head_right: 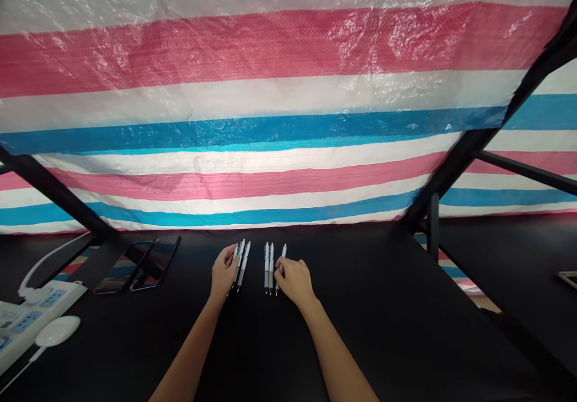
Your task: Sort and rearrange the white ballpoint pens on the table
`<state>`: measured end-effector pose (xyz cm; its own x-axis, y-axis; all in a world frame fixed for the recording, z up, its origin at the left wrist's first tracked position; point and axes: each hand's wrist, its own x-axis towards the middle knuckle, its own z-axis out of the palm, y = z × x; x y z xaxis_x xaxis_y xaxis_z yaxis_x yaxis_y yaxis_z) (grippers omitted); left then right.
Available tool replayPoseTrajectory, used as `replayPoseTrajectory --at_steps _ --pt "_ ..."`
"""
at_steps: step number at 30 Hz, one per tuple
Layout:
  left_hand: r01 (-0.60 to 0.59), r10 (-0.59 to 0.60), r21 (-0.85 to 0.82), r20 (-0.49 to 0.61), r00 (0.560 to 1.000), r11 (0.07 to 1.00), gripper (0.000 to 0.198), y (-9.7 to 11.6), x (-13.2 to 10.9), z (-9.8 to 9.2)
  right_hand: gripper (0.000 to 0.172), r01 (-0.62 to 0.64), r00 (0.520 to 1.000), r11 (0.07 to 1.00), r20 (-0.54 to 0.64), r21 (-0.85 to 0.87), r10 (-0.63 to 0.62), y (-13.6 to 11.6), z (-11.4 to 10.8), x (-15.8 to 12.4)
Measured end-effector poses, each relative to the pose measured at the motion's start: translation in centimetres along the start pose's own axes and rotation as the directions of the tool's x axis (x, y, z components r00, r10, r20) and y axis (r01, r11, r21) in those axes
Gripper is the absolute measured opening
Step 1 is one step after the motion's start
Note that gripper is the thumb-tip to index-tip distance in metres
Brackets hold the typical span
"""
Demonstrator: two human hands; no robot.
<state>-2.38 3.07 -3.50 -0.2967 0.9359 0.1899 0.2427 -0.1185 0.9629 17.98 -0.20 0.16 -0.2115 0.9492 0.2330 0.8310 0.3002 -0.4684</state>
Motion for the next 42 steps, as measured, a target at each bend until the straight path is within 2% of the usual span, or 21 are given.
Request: replayPoseTrajectory --at_steps 6,10,12,16,18,20,21,23,25,27,30,33,36,40,42 --pt "-0.030 0.030 0.022 0.027 0.999 0.999 0.030 0.1 -0.3 0.6 0.011 -0.011 0.999 1.000 -0.030 0.024 0.012 0.2 0.1 0.0" --pt "-0.036 0.035 0.046 0.008 0.999 0.998 0.030 0.5 -0.2 0.2 0.011 -0.067 0.996 0.978 -0.053 0.199 0.078 1.1 0.5 0.0" --pt "-0.060 0.061 0.083 -0.009 0.998 0.995 0.030 1.0 -0.2 -0.2 0.018 -0.090 0.989 0.918 -0.076 0.385 0.129 1.5 0.6 0.2" --pt "-0.202 0.204 0.206 0.011 0.979 0.957 0.032 2.5 -0.6 -0.4 0.027 -0.038 0.979 0.703 -0.114 0.711 0.167 1.8 0.5 0.7" --pt "-0.327 0.317 0.260 0.082 0.945 0.908 0.033 3.1 -1.0 -0.1 0.027 -0.024 0.984 0.618 -0.090 0.786 0.152 1.6 0.4 0.9" --pt "-0.454 0.407 0.296 0.210 0.889 0.840 0.031 3.5 -1.5 0.2 0.029 -0.023 0.990 0.583 -0.062 0.812 0.126 1.4 0.3 0.9" --pt "-0.501 0.425 0.316 0.280 0.860 0.805 0.030 3.6 -1.7 0.3 0.030 -0.026 0.992 0.585 -0.053 0.811 0.118 1.3 0.3 0.9" --pt "-0.538 0.410 0.382 0.369 0.834 0.751 0.028 3.5 -2.0 0.5 0.031 -0.036 0.993 0.629 -0.045 0.777 0.113 1.1 0.2 0.7" --pt "-0.515 0.361 0.462 0.384 0.850 0.722 0.030 3.2 -2.0 0.5 0.031 -0.055 0.992 0.732 -0.046 0.679 0.117 0.8 0.2 0.4" --pt "-0.472 0.322 0.511 0.356 0.877 0.718 0.032 2.9 -1.9 0.4 0.030 -0.083 0.991 0.854 -0.045 0.514 0.123 0.3 0.4 0.1" --pt "-0.430 0.314 0.508 0.301 0.901 0.747 0.034 2.4 -1.6 0.2 0.043 -0.111 0.991 0.959 -0.046 0.260 0.127 -0.9 1.1 -0.3" --pt "-0.414 0.325 0.475 0.261 0.909 0.777 0.034 2.0 -1.3 0.3 0.030 -0.079 0.995 0.995 -0.049 0.059 0.081 -1.9 2.0 -0.4" --pt "-0.412 0.334 0.445 0.245 0.910 0.795 0.035 1.6 -1.2 0.4 0.024 -0.089 0.994 0.995 -0.064 -0.045 0.086 -1.9 2.2 -0.2" --pt "-0.418 0.335 0.444 0.256 0.907 0.793 0.032 1.6 -1.2 0.4 0.022 -0.168 0.983 0.984 -0.082 -0.057 0.163 -0.4 0.9 0.0" --pt "-0.424 0.340 0.450 0.257 0.904 0.786 0.030 2.0 -1.2 0.3 0.018 -0.195 0.978 0.981 -0.077 -0.002 0.195 0.3 0.0 0.0"
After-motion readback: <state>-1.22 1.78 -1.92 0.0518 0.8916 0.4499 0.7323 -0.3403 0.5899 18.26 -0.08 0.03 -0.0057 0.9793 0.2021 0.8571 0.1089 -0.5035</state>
